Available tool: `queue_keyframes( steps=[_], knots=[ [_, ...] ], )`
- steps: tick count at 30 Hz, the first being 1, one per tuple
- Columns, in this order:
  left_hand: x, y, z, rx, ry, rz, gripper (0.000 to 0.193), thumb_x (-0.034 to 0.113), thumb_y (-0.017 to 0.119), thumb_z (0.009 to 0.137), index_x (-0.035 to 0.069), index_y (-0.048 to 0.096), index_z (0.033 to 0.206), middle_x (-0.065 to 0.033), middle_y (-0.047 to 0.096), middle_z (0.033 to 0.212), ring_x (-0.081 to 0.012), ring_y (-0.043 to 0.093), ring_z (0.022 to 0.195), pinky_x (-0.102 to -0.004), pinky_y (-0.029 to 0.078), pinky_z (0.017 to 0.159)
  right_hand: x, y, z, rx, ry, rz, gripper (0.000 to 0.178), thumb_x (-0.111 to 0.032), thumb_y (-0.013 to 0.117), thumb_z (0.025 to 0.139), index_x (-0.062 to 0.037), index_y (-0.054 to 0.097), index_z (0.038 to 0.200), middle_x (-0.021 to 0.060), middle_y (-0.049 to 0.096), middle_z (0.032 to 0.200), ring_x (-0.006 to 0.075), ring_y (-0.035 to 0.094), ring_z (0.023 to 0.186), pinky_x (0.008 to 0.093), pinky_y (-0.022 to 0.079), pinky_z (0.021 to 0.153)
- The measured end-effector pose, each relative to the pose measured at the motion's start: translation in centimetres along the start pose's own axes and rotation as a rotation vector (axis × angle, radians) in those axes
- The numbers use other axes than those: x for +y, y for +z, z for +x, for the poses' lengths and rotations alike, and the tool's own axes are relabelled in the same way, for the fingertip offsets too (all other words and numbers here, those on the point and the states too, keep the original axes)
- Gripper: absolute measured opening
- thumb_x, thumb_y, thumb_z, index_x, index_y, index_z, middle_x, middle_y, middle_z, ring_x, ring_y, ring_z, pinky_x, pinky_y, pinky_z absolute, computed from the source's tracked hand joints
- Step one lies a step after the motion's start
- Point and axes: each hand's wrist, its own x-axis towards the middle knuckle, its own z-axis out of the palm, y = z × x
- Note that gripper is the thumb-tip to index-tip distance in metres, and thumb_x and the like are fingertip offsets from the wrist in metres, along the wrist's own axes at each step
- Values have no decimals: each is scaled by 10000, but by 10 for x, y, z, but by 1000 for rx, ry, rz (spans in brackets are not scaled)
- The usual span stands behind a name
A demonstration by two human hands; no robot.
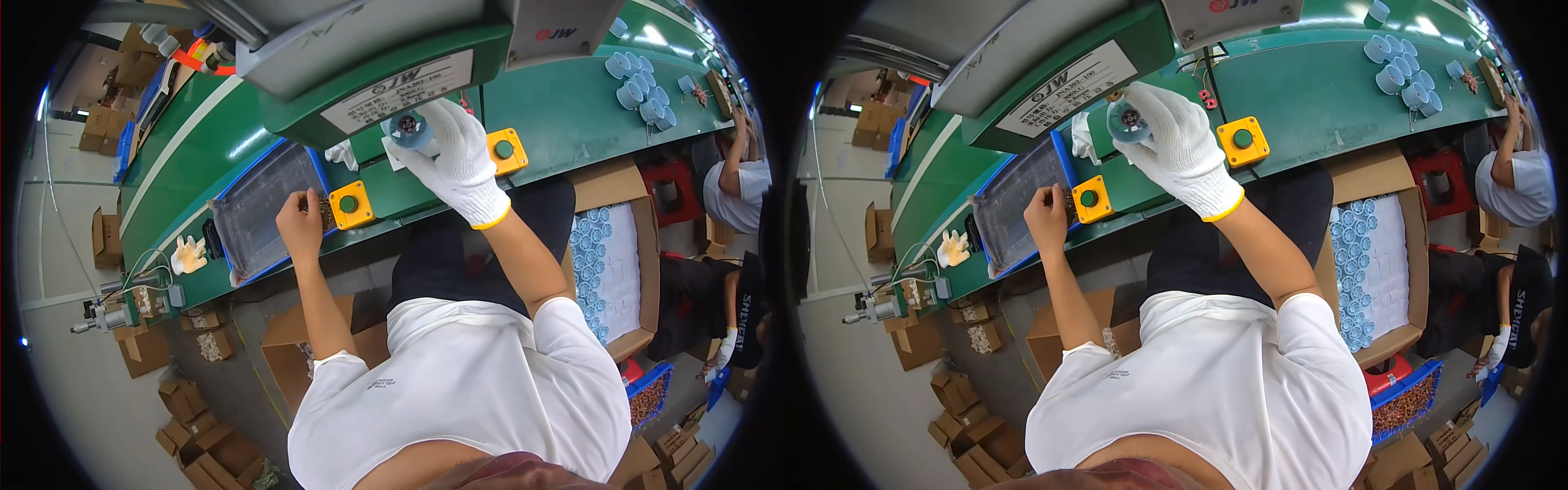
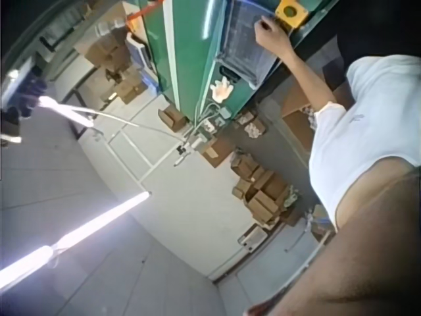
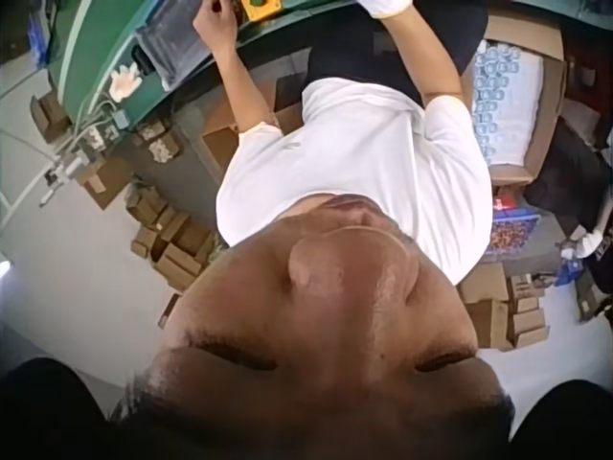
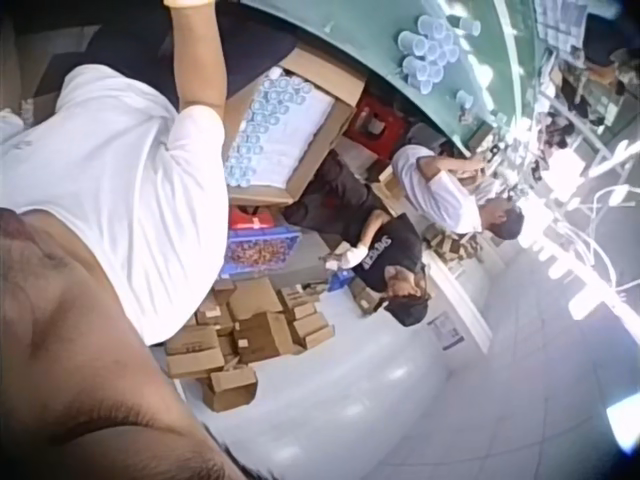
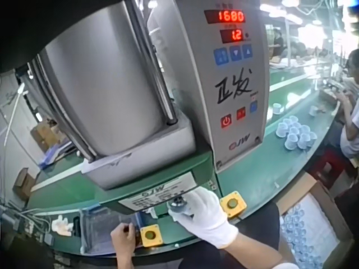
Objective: Assemble small electronic components by placing them into a press machine fixture and activating the dual-button press cycle.
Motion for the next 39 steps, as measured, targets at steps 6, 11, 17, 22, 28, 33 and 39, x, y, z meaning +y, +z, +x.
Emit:
queue_keyframes(
  steps=[6, 11, 17, 22, 28, 33, 39],
  knots=[
    [7, -4, 1, -18, -23, 11, 234, 197, 768, 1028, -30, 775, 971, -183, 758, 837, -308, 720, 711, -395, 555, 703, -12, -11, 7, -15, -24, -55, 546, -99, 897, 773, -41, 676, 1269, 135, 744, 1064, 377, 724, 963, 458, 590, 805],
    [9, -6, 0, -29, -10, -7, 231, 192, 771, 1023, -32, 774, 969, -185, 767, 866, -321, 732, 741, -400, 565, 727, -3, -2, 3, -36, -12, -154, 543, -211, 907, 791, -57, 678, 1259, 113, 731, 1050, 357, 713, 969, 477, 574, 831],
    [19, -12, -8, -32, 14, -52, 136, 124, 760, 1009, -12, 752, 1012, -175, 786, 990, -335, 751, 868, -405, 580, 806, -10, -15, 7, -192, 77, -234, 577, -240, 900, 803, -34, 674, 1293, 149, 742, 1086, 375, 717, 1001, 472, 580, 879],
    [51, 8, -42, -95, 478, -144, 68, 4, 717, 957, 22, 702, 1020, -182, 781, 1250, -407, 709, 1185, -496, 532, 1076, 58, -61, -60, 259, -159, -136, 273, -121, 774, 880, 23, 713, 1104, 211, 749, 1046, 432, 730, 907, 503, 599, 830],
    [8, 25, -59, 172, 481, -39, 185, 67, 656, 1062, -34, 764, 1174, -154, 796, 1226, -418, 680, 1148, -515, 524, 1053, 93, -74, -84, 64, -152, -54, 184, -131, 707, 871, -36, 711, 1029, 163, 724, 925, 400, 717, 825, 507, 589, 767],
    [23, 39, -54, 170, 504, 2, 148, 62, 648, 1045, -54, 734, 1076, -176, 734, 1030, -400, 616, 1063, -510, 500, 942, 95, -75, -78, 31, -209, -258, 153, -176, 695, 921, -29, 687, 881, 103, 577, 715, 377, 552, 627, 491, 475, 610],
    [57, 22, -20, 25, 370, -118, 206, 88, 593, 1073, -50, 625, 924, -197, 625, 918, -399, 590, 941, -500, 468, 826, 125, -60, -90, 354, 294, 375, 175, -133, 647, 1026, -16, 731, 1125, 101, 744, 1021, 250, 720, 968, 383, 563, 887]
  ],
)
